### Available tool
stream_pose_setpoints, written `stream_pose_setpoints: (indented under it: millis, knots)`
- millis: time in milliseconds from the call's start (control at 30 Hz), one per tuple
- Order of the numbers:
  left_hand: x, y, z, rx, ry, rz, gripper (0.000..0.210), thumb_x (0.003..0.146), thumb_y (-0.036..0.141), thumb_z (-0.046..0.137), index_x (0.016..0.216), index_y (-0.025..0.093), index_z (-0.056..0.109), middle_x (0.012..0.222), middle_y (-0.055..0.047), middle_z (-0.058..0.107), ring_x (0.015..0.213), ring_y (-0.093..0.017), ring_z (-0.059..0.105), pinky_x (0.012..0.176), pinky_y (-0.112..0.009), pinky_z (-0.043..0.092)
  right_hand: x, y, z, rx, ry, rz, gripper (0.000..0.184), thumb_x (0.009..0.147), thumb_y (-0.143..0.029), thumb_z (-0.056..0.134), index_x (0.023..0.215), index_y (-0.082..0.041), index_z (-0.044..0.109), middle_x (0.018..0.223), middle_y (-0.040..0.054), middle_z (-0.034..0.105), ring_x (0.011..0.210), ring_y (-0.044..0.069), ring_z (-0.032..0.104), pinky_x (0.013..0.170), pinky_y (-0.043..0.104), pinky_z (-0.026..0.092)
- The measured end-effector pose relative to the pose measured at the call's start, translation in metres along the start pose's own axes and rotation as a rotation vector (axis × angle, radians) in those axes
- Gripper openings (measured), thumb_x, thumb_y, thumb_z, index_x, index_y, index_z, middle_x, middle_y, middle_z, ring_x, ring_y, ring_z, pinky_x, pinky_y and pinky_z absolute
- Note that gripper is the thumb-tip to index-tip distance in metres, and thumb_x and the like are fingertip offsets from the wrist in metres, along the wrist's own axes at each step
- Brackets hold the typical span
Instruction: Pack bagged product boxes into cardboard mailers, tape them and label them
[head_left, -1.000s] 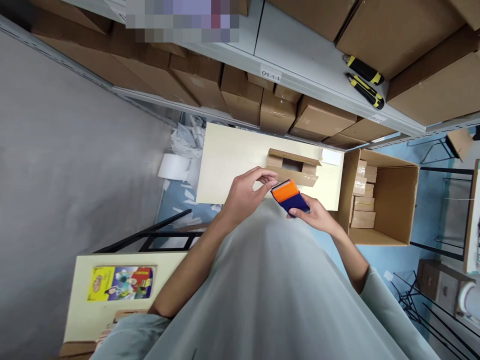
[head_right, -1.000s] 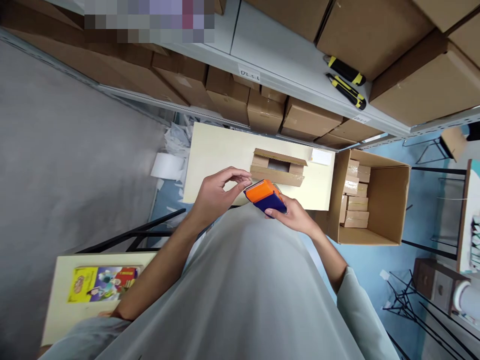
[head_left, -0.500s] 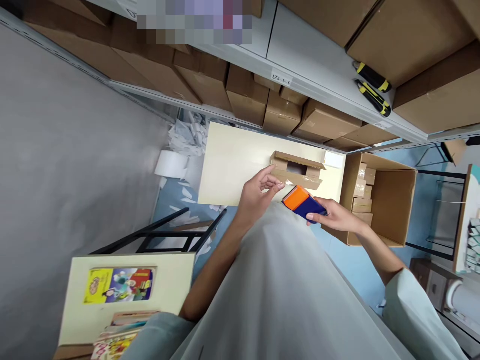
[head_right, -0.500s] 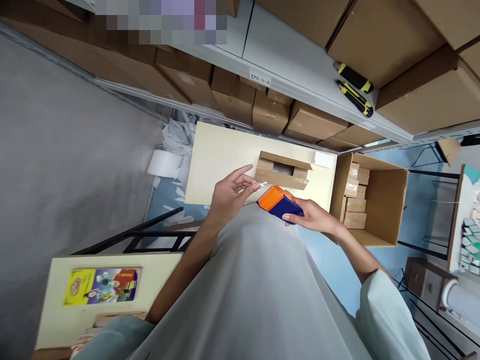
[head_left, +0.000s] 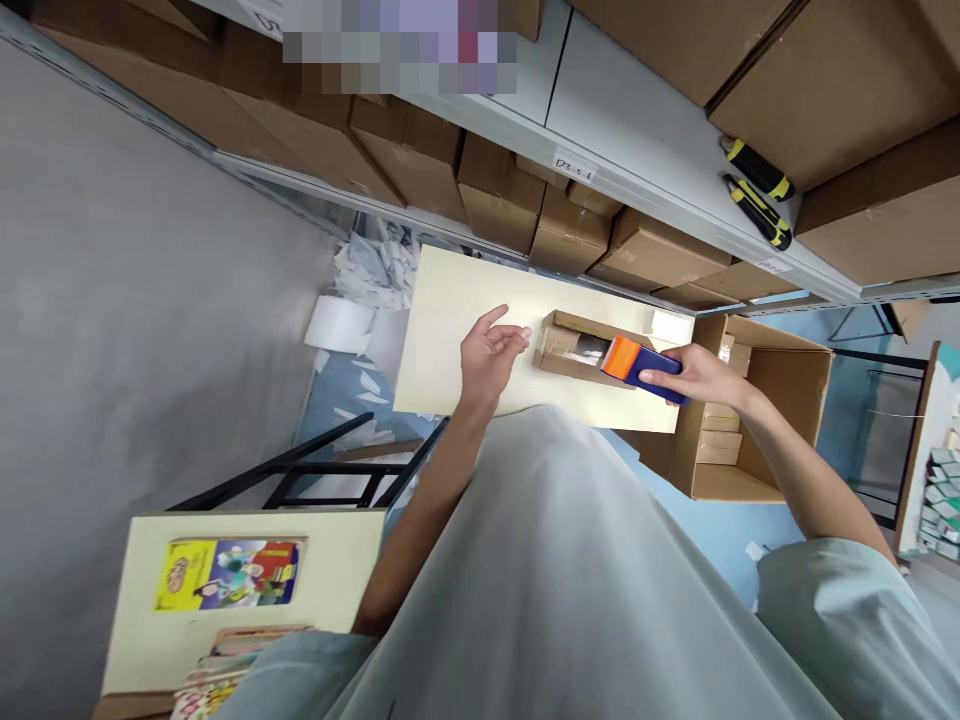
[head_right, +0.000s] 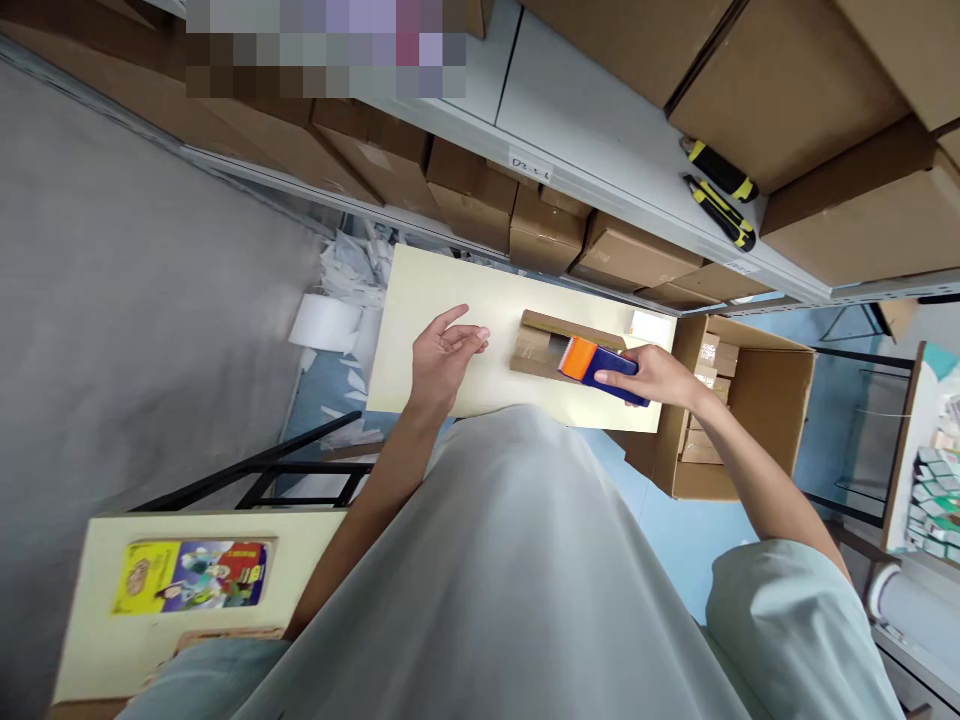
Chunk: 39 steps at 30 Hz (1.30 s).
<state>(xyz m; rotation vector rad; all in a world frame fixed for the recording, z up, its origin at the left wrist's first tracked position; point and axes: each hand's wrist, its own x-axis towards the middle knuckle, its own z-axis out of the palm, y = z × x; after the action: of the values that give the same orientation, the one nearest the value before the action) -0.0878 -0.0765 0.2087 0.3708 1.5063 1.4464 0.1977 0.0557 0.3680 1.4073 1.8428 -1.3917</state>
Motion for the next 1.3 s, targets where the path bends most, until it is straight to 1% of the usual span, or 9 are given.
stream_pose_setpoints:
  millis: [67,133,267,500,633,767,933,1133,1300]
  knots:
    - [0.005,-0.009,0.003,-0.029,0.045,-0.039,0.072,0.073,0.041,0.093,0.135,0.017,0.067,0.09,-0.004,0.079,0.084,-0.02,0.075,0.088,-0.037,0.062,0.019,0.0,-0.008,-0.017,-0.011,-0.001,0.066,0.078,-0.086,0.078,0.079,-0.02,0.071,0.065,0.0053,0.075,0.059,0.023,0.073,0.055,0.03,0.052]
    - [0.008,-0.017,0.004,-0.046,0.089,-0.072,0.071,0.071,0.039,0.094,0.134,0.017,0.067,0.089,-0.004,0.079,0.083,-0.02,0.075,0.087,-0.037,0.062,0.036,0.001,-0.014,-0.015,-0.069,-0.013,0.068,0.076,-0.088,0.078,0.079,-0.02,0.071,0.065,0.0051,0.075,0.059,0.023,0.073,0.055,0.03,0.053]
    - [0.013,-0.032,0.005,-0.061,0.128,-0.155,0.07,0.069,0.035,0.094,0.131,0.016,0.067,0.086,-0.003,0.078,0.08,-0.018,0.073,0.083,-0.036,0.061,0.064,0.01,-0.023,-0.001,-0.151,-0.008,0.072,0.072,-0.091,0.079,0.078,-0.02,0.071,0.061,0.0049,0.073,0.057,0.022,0.071,0.054,0.029,0.054]
    - [0.015,-0.046,0.012,-0.056,0.188,-0.171,0.065,0.071,0.031,0.09,0.13,0.016,0.067,0.084,-0.002,0.077,0.079,-0.018,0.072,0.083,-0.037,0.059,0.1,0.025,-0.018,0.028,-0.229,0.002,0.074,0.07,-0.091,0.079,0.067,-0.019,0.067,0.059,0.0065,0.071,0.052,0.018,0.064,0.055,0.03,0.054]
    - [0.013,-0.042,0.011,-0.063,0.187,-0.178,0.062,0.071,0.031,0.09,0.128,0.018,0.068,0.084,-0.002,0.077,0.078,-0.018,0.071,0.083,-0.037,0.06,0.1,0.024,-0.018,0.005,-0.246,-0.01,0.076,0.07,-0.093,0.077,0.066,-0.018,0.066,0.058,0.0061,0.07,0.052,0.017,0.064,0.055,0.028,0.053]
    - [0.006,-0.03,0.01,-0.125,0.187,-0.157,0.065,0.071,0.034,0.092,0.13,0.02,0.067,0.087,-0.001,0.077,0.082,-0.017,0.072,0.088,-0.038,0.062,0.081,0.011,-0.033,-0.031,-0.186,-0.022,0.072,0.071,-0.091,0.079,0.074,-0.019,0.07,0.063,0.0049,0.073,0.058,0.02,0.069,0.055,0.028,0.052]
    - [0.0,-0.021,0.013,-0.262,0.153,-0.227,0.066,0.075,0.031,0.093,0.133,0.026,0.062,0.089,0.002,0.073,0.09,-0.017,0.073,0.102,-0.049,0.063,0.075,0.0,-0.048,-0.067,-0.111,-0.052,0.073,0.072,-0.091,0.077,0.079,-0.019,0.073,0.066,0.0045,0.073,0.062,0.022,0.07,0.056,0.029,0.051]
    - [0.004,-0.035,0.021,-0.434,0.119,-0.483,0.065,0.079,0.02,0.094,0.131,0.027,0.056,0.085,0.006,0.069,0.082,-0.012,0.07,0.11,-0.064,0.058,0.101,0.017,-0.044,-0.124,-0.117,-0.023,0.078,0.073,-0.096,0.072,0.068,-0.018,0.069,0.061,0.0057,0.071,0.058,0.018,0.065,0.056,0.028,0.047]
    - [0.011,-0.048,0.027,-0.497,0.159,-0.498,0.075,0.081,0.015,0.092,0.143,0.027,0.05,0.083,0.006,0.071,0.078,-0.01,0.069,0.11,-0.062,0.06,0.105,0.028,-0.041,-0.033,-0.206,0.006,0.078,0.071,-0.096,0.073,0.066,-0.018,0.07,0.062,0.0067,0.073,0.055,0.018,0.066,0.056,0.029,0.052]
